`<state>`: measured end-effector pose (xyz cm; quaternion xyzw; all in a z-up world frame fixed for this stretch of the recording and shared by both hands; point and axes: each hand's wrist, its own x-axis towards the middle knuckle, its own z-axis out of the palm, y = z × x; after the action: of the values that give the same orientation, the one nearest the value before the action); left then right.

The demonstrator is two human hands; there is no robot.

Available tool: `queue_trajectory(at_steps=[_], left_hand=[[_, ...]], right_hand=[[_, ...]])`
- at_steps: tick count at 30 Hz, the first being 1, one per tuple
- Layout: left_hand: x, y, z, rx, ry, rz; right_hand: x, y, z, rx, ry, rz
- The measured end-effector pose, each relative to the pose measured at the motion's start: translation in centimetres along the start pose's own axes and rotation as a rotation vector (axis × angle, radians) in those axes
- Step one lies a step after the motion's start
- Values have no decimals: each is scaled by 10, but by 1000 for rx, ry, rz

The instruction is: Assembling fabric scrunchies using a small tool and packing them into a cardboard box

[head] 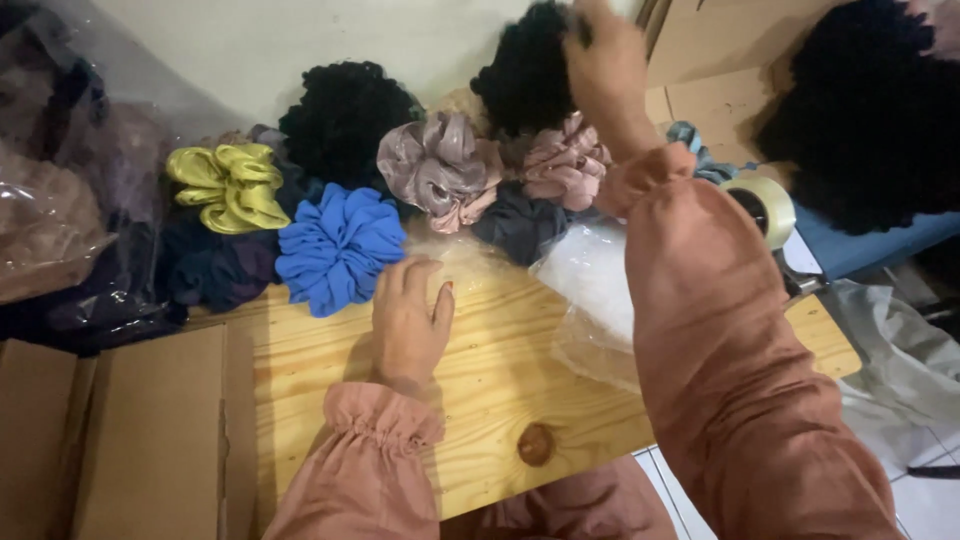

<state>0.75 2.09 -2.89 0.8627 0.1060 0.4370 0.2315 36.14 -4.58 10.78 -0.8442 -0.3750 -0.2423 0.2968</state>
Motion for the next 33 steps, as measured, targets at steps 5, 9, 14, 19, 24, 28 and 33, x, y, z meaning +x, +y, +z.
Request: queue_trajectory(at_steps=[5,9,14,19,24,28,33], left_hand=[[4,17,-11,-17,90,-61],[15,68,-36,-208,57,-83],[12,115,-26,-353,27,-88],[-2,120,-46,-464,-73,-582],[-9,114,-57,-807,162,-1046],[-19,98,-49,-908,271,-962],[-37,47,-34,-992,245,-631]], right_hand=[[-21,-25,-81,412,205,-124],[-77,-68,-139,553,-111,-174],[-143,-116,-177,646,-291,-408],[-188,-105,-186,721,-477,-209],[-253,-58,-147,597,-771,-37],[-273,-56,-146,493,-920,178],[-265,11,-98,330,-750,300]])
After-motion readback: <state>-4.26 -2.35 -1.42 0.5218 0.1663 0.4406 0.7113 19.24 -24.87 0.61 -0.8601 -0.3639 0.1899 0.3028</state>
